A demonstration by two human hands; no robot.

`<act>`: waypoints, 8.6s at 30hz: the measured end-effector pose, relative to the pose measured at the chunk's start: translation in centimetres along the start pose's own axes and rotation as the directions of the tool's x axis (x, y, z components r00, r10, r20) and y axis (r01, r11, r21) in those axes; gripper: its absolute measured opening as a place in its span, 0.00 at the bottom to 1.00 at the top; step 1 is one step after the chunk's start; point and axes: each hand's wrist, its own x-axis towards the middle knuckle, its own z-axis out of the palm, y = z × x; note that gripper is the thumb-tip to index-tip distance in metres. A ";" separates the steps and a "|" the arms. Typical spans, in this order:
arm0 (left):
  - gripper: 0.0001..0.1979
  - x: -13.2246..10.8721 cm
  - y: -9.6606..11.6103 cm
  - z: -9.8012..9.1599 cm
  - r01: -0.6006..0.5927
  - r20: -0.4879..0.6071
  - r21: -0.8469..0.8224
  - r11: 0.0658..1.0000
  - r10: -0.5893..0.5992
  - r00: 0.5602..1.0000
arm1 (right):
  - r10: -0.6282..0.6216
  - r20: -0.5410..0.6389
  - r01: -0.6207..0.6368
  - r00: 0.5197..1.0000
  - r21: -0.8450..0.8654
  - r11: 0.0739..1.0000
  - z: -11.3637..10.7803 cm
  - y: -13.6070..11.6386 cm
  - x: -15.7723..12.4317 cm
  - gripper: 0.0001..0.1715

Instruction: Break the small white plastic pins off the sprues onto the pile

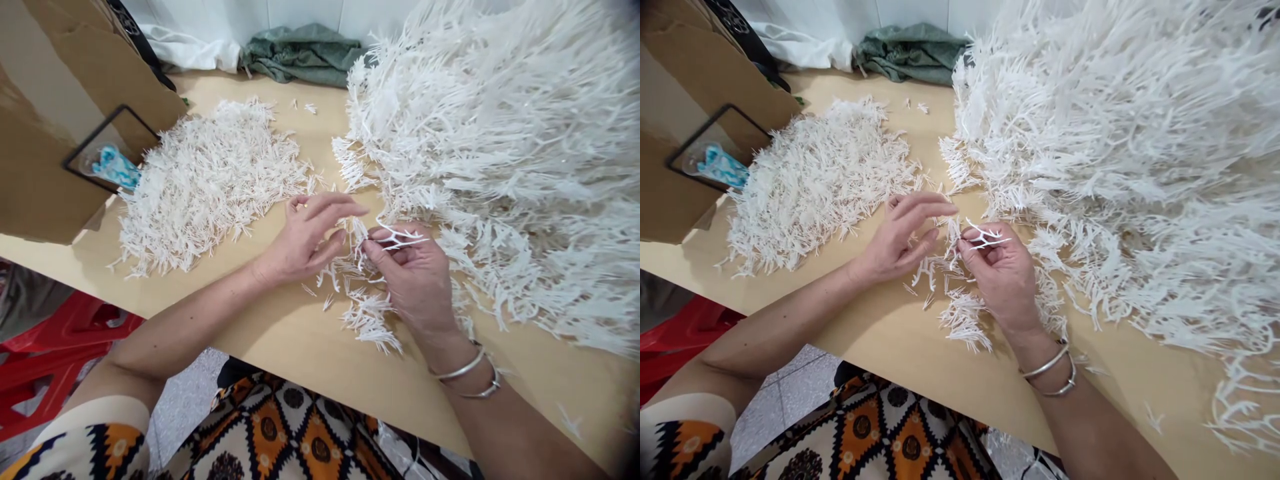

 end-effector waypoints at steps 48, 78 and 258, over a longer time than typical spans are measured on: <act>0.03 0.7 -5.1 -3.5 0.502 -0.518 0.201 0.841 -0.344 0.783 | 0.215 0.188 -0.257 0.958 0.236 0.937 -0.3 -0.8 -0.1 0.05; 0.07 -0.3 -1.5 -1.2 0.057 0.357 -0.009 0.998 -0.050 0.933 | 0.114 -0.061 -0.056 0.992 0.594 0.802 -1.4 0.3 2.5 0.09; 0.18 -0.4 0.0 1.3 0.427 0.294 -0.806 0.409 -0.350 0.889 | -0.111 0.215 0.143 0.970 -0.140 0.980 -0.8 -0.3 -0.2 0.12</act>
